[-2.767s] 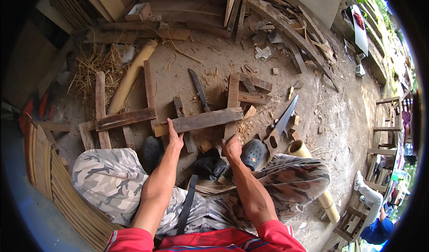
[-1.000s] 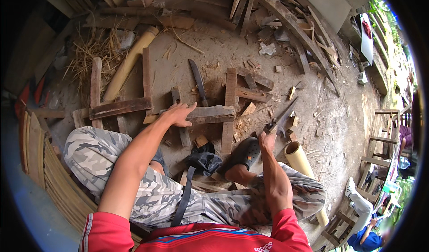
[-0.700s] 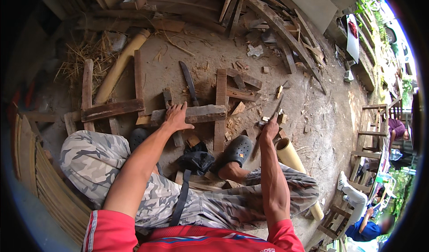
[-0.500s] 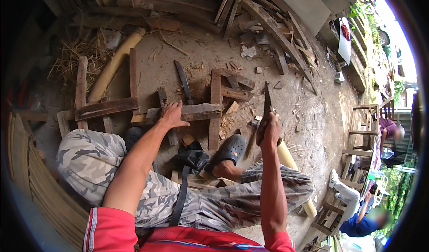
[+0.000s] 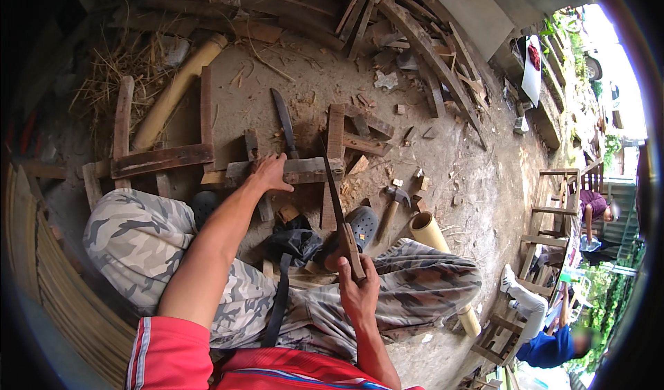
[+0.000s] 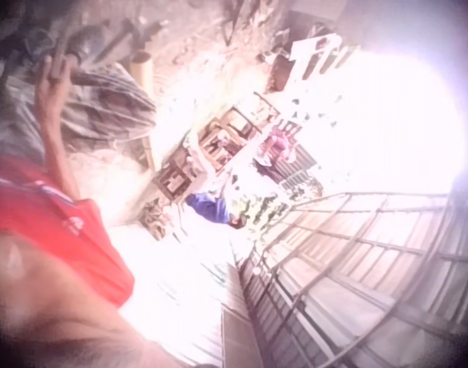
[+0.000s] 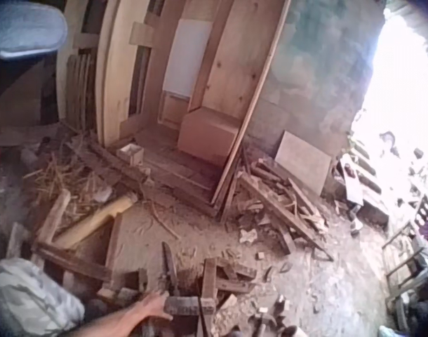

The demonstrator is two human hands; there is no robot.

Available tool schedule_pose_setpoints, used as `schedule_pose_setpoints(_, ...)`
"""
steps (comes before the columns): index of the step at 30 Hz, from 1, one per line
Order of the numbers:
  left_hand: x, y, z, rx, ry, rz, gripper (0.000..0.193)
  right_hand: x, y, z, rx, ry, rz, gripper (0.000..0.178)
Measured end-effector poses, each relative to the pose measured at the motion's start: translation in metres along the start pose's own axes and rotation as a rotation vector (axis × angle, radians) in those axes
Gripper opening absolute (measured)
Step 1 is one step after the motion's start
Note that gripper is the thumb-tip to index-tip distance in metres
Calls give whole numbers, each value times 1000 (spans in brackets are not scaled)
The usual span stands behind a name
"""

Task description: The person sits on the ground and uses a knife to carve a small piece of wood, repeatedly scraping and shaping it. The person occasionally repositions the wood and continues carving.

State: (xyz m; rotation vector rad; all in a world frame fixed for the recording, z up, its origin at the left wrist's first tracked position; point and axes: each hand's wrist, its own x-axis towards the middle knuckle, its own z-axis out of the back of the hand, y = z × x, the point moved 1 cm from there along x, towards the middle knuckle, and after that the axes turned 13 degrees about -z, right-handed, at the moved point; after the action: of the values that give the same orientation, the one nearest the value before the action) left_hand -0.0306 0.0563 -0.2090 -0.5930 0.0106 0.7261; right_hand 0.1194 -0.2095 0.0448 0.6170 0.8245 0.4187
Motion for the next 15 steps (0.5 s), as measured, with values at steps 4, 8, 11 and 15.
schedule_pose_setpoints(4,2,-8,2,21,39,32,92,-1,3,-3,-10,-18,54,33)
schedule_pose_setpoints(8,2,-13,6,25,62,59,98,-1,4,-5,-41,22,31,30)
schedule_pose_setpoints(11,2,-16,9,12,101,79,101,-2,5,-4,-73,67,1,26)
schedule_pose_setpoints(15,0,-12,7,20,84,71,102,-7,14,0,-121,93,-7,28)
